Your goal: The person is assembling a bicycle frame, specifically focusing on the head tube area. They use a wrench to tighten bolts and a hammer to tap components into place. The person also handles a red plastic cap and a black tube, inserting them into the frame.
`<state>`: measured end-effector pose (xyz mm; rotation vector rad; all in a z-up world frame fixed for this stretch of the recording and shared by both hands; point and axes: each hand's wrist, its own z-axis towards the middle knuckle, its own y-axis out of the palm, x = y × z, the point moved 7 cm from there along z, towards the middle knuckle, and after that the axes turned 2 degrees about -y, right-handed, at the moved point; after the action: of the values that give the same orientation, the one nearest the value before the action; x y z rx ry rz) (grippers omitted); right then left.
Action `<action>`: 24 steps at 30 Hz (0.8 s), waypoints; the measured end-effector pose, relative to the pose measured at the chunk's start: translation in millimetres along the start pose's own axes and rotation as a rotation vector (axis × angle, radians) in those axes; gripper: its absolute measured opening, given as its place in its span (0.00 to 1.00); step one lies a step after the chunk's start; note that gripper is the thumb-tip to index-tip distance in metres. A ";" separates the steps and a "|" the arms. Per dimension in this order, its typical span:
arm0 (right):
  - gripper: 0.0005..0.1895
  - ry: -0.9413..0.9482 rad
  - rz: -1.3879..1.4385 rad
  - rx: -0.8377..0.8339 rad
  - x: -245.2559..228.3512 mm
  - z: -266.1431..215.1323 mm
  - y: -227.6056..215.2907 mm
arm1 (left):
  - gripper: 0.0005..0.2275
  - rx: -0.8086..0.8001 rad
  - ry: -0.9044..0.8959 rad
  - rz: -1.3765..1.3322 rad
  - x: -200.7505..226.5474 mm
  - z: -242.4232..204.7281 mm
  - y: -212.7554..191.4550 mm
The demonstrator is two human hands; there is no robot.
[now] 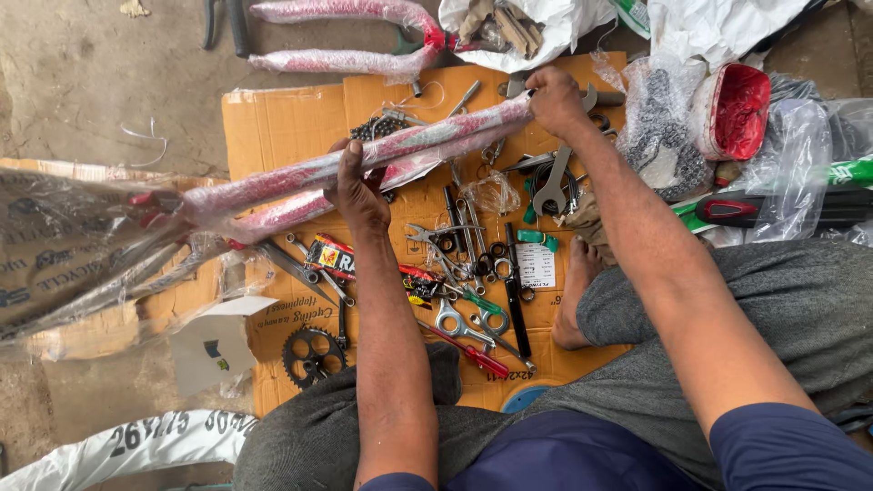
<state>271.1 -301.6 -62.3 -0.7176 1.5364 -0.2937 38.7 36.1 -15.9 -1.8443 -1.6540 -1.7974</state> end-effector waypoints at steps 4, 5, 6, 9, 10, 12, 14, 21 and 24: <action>0.07 0.411 1.269 0.137 -1.8 -10.5 -14.9 | 0.20 -0.010 -0.019 -0.006 -0.5 2.1 1.3; 0.06 0.120 1.442 -0.023 -28.6 -8.6 -41.4 | 0.20 -0.011 -0.032 -0.017 -1.3 1.2 -0.6; 0.05 -0.174 1.586 -0.170 -52.0 -19.2 -72.7 | 0.20 -0.008 -0.030 -0.005 -2.3 -3.9 -4.1; 0.16 -0.437 1.315 -0.334 -80.5 -44.3 -127.0 | 0.18 -0.021 0.004 0.015 3.0 -0.9 8.2; 0.10 -0.404 1.182 -0.268 -71.9 -44.7 -136.6 | 0.18 -0.010 0.014 0.034 5.2 -3.5 7.6; 0.09 -0.188 0.861 0.066 -31.1 -18.5 -132.6 | 0.18 0.002 0.024 0.028 4.4 -3.8 2.3; 0.19 0.148 0.434 0.596 16.2 8.3 -132.8 | 0.18 0.001 0.026 -0.021 -4.1 2.4 -3.5; 0.29 -0.616 -0.499 0.267 -55.5 -88.8 22.3 | 0.17 -0.077 -0.119 -0.055 -35.9 3.4 -34.5; 0.28 -0.734 -0.594 0.200 -107.4 -84.4 60.5 | 0.18 -0.094 0.002 -0.159 -2.2 6.8 -24.8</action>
<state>168.6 -211.1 -2.1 -0.9750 0.5694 -0.5439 26.5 49.7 -34.2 -1.7925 -1.7911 -1.9698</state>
